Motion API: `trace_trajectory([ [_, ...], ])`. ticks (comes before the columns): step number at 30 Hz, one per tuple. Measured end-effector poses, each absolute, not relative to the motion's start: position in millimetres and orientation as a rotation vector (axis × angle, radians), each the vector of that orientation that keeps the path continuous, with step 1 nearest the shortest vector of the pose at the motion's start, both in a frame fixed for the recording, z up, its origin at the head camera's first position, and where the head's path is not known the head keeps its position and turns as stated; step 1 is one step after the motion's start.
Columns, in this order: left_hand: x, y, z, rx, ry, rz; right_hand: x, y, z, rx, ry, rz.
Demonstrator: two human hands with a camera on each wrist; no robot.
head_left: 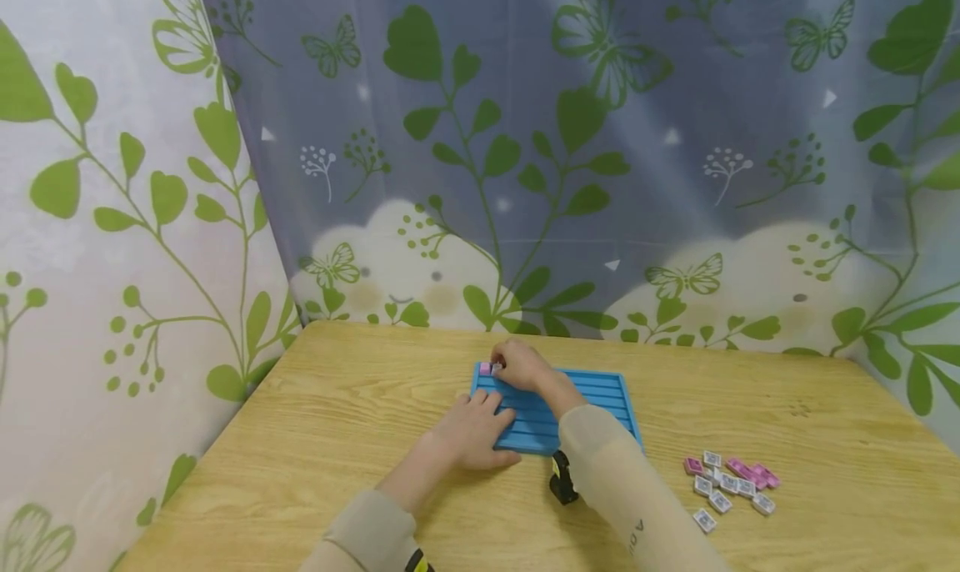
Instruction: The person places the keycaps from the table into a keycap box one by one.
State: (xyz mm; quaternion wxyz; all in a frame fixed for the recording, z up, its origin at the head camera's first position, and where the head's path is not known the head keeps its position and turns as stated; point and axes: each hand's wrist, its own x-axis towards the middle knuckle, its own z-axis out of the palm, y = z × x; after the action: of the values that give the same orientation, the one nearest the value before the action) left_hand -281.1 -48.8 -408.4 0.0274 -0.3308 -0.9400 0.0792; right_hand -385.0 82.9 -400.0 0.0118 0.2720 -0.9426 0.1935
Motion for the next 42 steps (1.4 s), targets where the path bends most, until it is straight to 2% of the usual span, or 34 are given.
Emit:
trace_trajectory([
  [42,-280.2,-47.9,-407.6,-1.013,-2.923,0.205,-382.8,79.0,-400.3,0.761,-2.962,0.626],
])
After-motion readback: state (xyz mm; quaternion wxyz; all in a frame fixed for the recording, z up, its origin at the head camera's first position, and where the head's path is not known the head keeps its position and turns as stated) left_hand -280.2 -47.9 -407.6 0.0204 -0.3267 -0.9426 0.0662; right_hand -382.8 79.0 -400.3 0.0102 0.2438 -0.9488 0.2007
